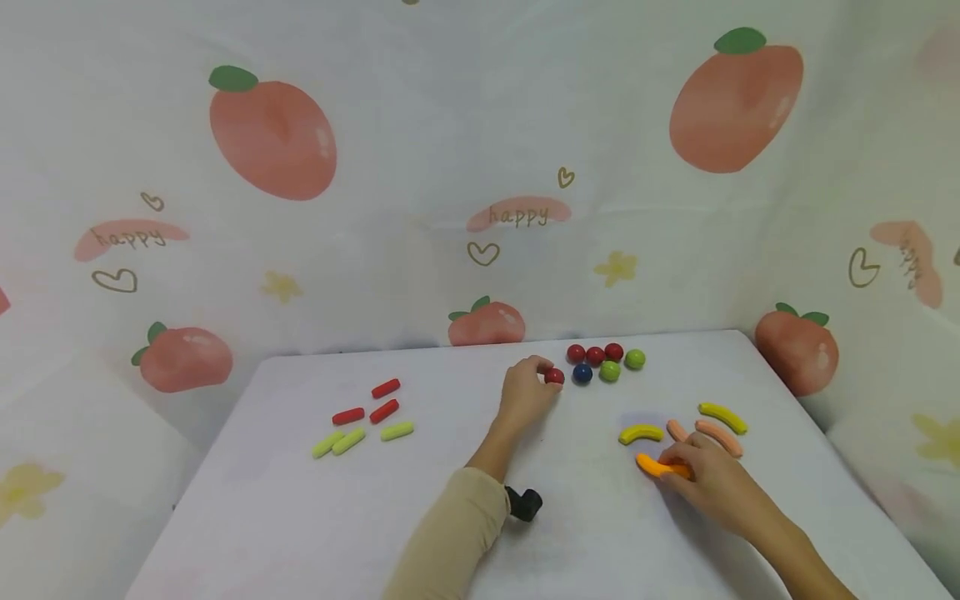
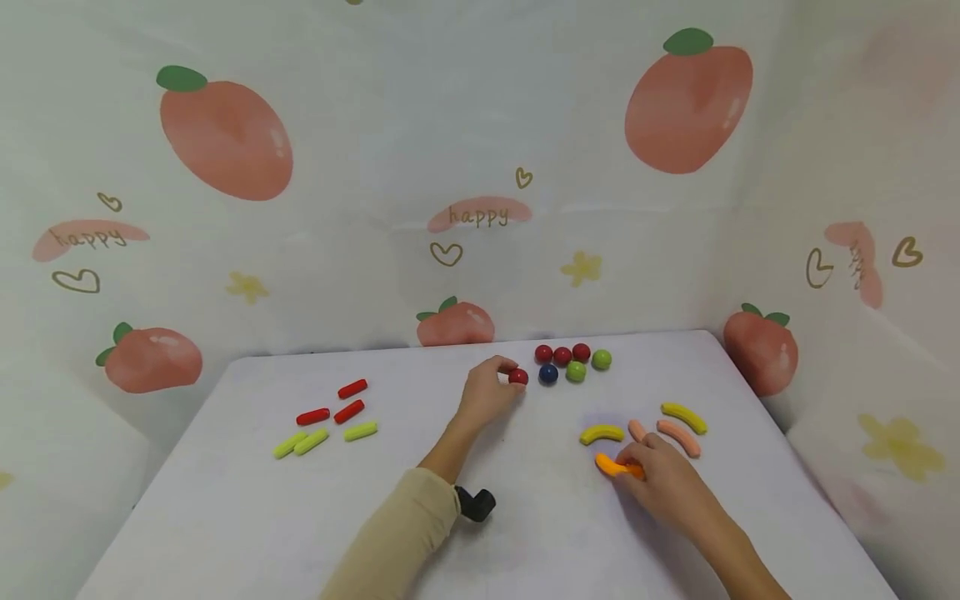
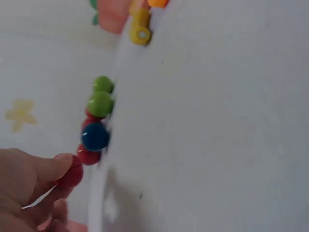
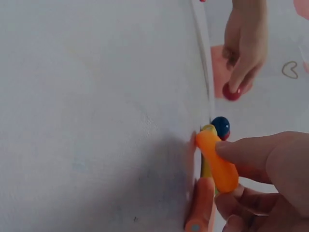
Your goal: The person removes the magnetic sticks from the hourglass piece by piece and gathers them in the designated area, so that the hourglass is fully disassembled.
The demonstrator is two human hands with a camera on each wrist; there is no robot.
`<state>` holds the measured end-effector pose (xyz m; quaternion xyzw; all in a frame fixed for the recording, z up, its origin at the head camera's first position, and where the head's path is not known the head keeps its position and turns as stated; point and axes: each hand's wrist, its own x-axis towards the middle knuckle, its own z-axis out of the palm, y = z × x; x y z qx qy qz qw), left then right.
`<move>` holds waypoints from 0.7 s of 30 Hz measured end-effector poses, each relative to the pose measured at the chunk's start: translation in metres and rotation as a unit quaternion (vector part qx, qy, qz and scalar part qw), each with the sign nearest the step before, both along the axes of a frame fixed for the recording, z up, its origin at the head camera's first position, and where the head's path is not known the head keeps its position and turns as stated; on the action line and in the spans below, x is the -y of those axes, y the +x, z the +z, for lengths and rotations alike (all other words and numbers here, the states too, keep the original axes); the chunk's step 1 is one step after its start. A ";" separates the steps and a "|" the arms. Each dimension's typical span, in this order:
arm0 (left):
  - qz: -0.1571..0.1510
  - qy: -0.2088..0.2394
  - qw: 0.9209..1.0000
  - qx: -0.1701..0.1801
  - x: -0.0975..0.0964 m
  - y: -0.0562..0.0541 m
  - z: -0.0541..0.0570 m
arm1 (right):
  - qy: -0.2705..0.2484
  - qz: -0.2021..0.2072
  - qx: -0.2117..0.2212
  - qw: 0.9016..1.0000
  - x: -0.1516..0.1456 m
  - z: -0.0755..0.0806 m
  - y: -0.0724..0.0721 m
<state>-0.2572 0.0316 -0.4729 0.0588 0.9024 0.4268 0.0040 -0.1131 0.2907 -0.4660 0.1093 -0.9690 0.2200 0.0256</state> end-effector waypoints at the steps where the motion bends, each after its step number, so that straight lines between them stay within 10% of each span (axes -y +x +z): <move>1: 0.005 -0.008 1.000 -0.005 -0.005 -0.004 -0.003 | 0.006 -0.002 0.003 1.000 0.002 -0.001 0.001; 11: 0.054 -0.079 0.995 -0.021 -0.008 -0.016 -0.018 | 0.035 -0.021 0.061 0.997 0.021 -0.006 -0.002; 21: 0.042 -0.075 0.995 -0.055 0.017 -0.006 -0.005 | 0.050 0.001 -0.085 0.995 0.023 0.003 0.001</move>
